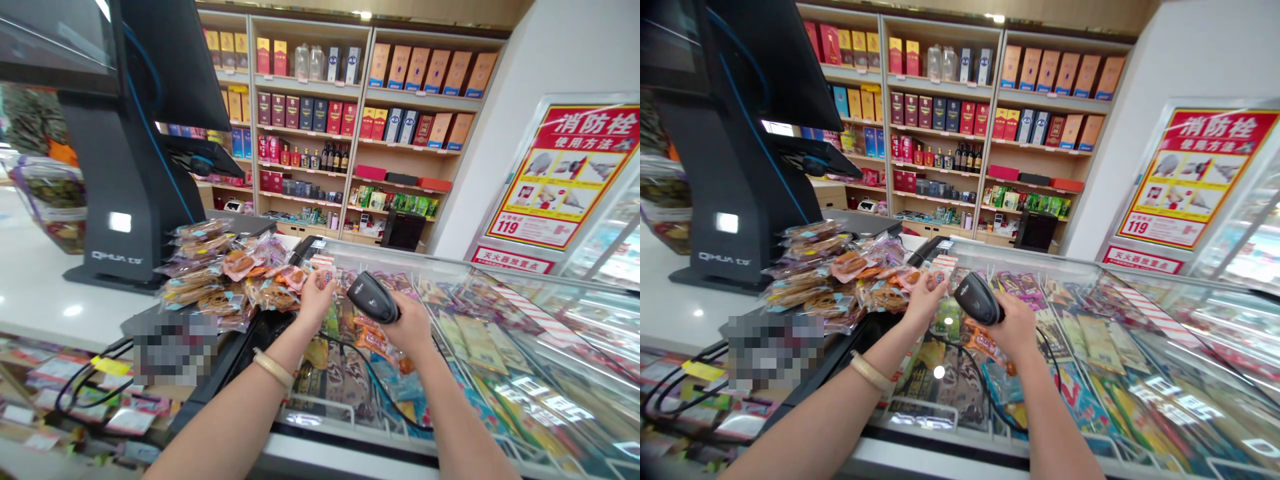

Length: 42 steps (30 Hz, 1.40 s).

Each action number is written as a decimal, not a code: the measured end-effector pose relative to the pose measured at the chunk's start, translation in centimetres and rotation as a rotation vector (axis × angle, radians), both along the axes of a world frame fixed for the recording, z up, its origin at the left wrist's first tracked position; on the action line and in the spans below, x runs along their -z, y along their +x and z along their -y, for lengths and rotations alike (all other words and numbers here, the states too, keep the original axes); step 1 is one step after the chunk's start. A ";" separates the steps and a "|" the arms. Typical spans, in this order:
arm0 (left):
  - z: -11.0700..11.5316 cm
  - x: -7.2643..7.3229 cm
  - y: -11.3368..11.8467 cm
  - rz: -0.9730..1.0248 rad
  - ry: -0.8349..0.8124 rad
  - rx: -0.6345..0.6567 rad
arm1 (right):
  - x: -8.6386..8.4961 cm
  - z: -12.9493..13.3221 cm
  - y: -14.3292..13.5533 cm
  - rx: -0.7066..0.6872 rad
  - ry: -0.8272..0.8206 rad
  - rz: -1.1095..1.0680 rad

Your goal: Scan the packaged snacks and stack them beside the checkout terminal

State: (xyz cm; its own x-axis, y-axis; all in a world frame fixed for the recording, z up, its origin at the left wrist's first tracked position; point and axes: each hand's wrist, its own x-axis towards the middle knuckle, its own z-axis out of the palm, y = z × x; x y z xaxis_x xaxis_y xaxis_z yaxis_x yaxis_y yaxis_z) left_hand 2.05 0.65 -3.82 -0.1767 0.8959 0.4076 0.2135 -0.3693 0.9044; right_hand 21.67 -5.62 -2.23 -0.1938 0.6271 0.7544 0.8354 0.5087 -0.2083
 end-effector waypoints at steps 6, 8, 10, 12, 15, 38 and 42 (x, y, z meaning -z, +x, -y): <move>0.2 -0.8 -0.5 0.629 -0.049 0.066 | 0.0 0.3 -0.6 -0.021 -0.097 0.037; 0.4 -1.1 -0.4 0.726 -0.069 0.105 | 0.1 0.3 -0.8 -0.042 -0.132 0.048; 0.7 -1.3 -0.2 0.726 -0.069 0.112 | 0.2 0.3 -1.1 -0.057 -0.158 0.052; 0.9 -1.5 0.0 0.700 -0.067 0.113 | 0.3 0.3 -1.3 -0.053 -0.178 0.058; 1.1 -1.6 0.1 0.682 -0.055 0.126 | 0.3 0.3 -1.4 -0.030 -0.204 0.072; 2.1 -8.6 -16.0 -1.083 0.080 -0.707 | 0.2 -0.1 -0.7 -0.005 -0.048 -0.010; 1.6 -8.4 -16.6 -1.198 0.062 -0.635 | 0.3 -0.2 -0.5 0.009 -0.018 -0.017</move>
State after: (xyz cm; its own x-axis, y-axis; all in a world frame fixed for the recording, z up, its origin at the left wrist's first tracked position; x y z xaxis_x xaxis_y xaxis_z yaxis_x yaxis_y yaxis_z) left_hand -14.53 -0.98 4.55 -0.0601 0.7678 0.6379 0.9981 0.0530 0.0303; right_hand 21.18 -5.38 -2.56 -0.1760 0.6425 0.7458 0.8360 0.4976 -0.2314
